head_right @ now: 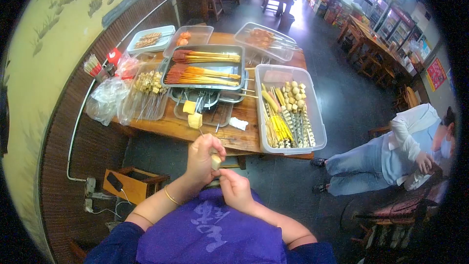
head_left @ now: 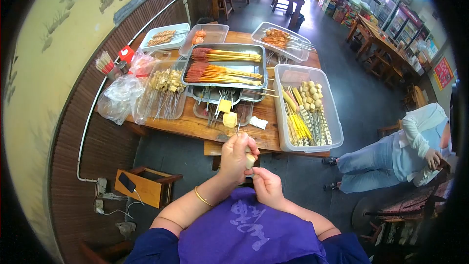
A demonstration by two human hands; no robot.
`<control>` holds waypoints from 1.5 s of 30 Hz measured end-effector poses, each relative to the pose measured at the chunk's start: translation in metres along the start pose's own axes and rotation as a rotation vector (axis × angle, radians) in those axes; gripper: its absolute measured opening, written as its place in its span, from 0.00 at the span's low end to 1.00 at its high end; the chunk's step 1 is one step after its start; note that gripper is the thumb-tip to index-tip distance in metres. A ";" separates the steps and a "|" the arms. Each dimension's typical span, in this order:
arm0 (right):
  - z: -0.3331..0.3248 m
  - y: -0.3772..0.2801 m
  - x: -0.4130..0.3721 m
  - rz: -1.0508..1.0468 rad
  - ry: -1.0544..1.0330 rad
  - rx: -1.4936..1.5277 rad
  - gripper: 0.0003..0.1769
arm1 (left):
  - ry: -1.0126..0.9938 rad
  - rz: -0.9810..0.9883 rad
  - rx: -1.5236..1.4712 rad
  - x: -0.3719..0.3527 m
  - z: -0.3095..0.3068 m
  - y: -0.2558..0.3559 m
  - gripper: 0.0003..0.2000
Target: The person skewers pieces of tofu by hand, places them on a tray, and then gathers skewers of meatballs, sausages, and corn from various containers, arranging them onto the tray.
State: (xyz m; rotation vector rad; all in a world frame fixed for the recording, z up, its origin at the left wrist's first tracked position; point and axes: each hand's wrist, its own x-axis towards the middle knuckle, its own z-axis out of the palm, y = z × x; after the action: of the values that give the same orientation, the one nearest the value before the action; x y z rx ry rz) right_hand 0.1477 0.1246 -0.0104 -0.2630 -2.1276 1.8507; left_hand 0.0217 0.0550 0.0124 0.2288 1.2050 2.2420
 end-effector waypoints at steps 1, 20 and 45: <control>-0.001 0.000 0.001 0.006 -0.004 -0.008 0.13 | 0.024 -0.038 -0.047 -0.001 0.003 -0.001 0.18; -0.002 -0.010 0.005 -0.048 -0.098 -0.115 0.11 | 0.066 0.105 -0.155 0.032 -0.022 0.041 0.15; 0.006 0.005 0.003 -0.120 -0.015 -0.058 0.12 | -0.085 0.107 -0.192 0.027 -0.020 0.032 0.21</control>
State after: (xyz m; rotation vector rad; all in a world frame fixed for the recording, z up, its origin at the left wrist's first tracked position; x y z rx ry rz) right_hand 0.1427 0.1209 -0.0160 -0.1317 -2.1600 1.7313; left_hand -0.0216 0.0426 0.0231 0.3152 0.9460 2.3967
